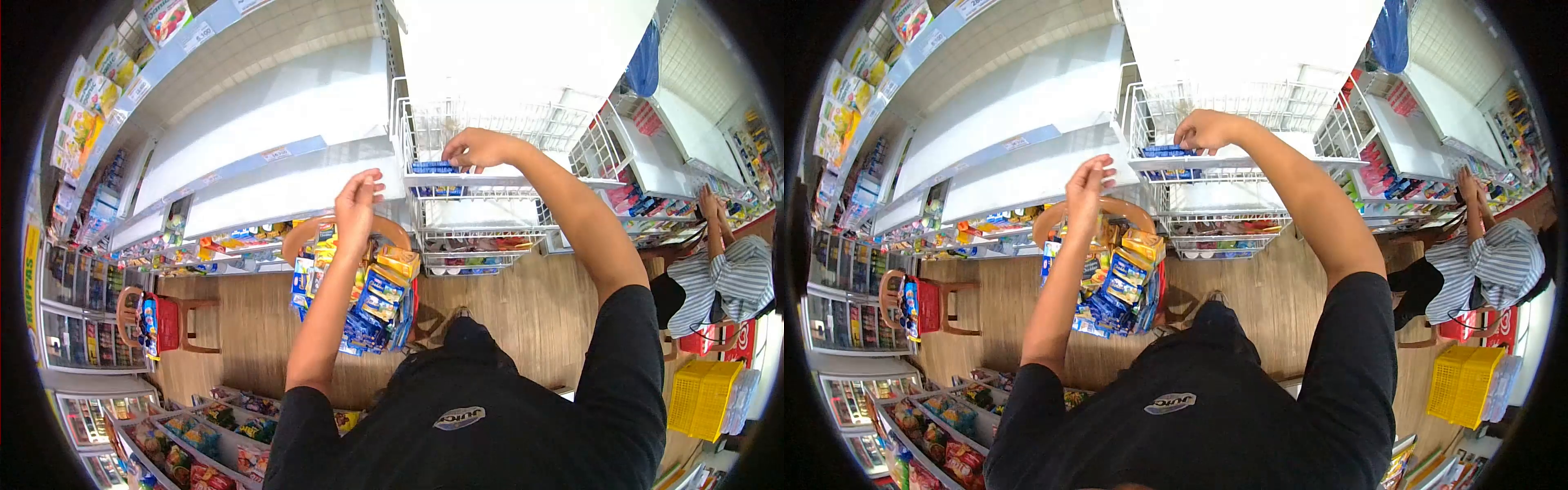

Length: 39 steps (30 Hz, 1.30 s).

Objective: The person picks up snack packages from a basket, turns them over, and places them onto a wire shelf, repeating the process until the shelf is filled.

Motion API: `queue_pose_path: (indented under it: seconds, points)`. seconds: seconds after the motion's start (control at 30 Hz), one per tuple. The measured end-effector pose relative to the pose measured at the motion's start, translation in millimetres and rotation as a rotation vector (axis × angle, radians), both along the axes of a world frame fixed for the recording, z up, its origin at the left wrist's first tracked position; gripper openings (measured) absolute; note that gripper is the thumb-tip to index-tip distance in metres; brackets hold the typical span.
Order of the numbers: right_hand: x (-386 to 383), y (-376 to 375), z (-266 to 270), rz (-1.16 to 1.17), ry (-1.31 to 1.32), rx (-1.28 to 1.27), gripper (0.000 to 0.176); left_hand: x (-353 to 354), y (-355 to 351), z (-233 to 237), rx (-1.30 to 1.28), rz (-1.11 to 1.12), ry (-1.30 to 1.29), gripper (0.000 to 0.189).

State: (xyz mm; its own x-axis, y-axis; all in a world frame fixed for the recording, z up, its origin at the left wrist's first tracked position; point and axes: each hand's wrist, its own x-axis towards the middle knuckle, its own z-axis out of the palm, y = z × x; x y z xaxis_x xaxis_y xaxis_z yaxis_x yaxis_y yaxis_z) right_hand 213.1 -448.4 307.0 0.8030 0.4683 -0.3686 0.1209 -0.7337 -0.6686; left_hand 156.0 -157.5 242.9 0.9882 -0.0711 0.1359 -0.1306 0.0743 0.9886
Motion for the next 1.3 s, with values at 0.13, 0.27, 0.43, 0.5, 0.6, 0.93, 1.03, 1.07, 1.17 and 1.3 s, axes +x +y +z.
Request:
queue_pose_path:
  seconds: [0.13,0.27,0.43,0.5,0.6,0.93,1.03,1.07,1.17,1.3]
  points:
    - [7.3,0.2,-6.6,-0.015,0.021,0.137,0.022,21.7,-23.6,-16.6,-0.113,-0.047,0.156,0.031]
    - [13.3,-0.7,-10.7,-0.030,0.083,0.177,0.019,34.3,-35.4,-27.1,-0.007,-0.027,0.182,0.035]
    - [13.5,-5.7,-7.8,-0.011,0.142,0.163,0.017,38.2,-36.6,-53.2,-0.014,0.038,0.166,0.032]
    - [12.8,-8.1,-9.0,0.000,0.178,0.195,0.020,39.3,-37.0,-59.7,0.009,0.027,0.145,0.032]
    - [10.2,-10.9,-10.5,-0.065,0.235,0.271,0.024,40.2,-40.5,-66.6,0.007,-0.007,0.139,0.031]
    - [17.8,-18.2,-9.8,0.016,0.340,0.280,0.043,30.4,-37.6,-75.7,0.066,-0.012,0.054,0.027]
    - [16.6,-19.3,-10.9,-0.027,0.395,0.317,0.042,28.5,-34.8,-73.7,-0.012,-0.043,0.049,0.028]
    - [16.6,-19.1,-11.8,-0.053,0.438,0.364,0.043,28.7,-33.8,-74.4,-0.012,-0.041,0.051,0.028]
    - [22.0,-16.6,-22.8,0.025,0.398,0.380,0.045,29.9,-30.2,-75.7,-0.031,-0.023,0.036,0.029]
    - [21.6,-14.6,-17.0,0.008,0.423,0.362,0.048,27.6,-30.3,-72.3,0.015,-0.056,0.037,0.030]
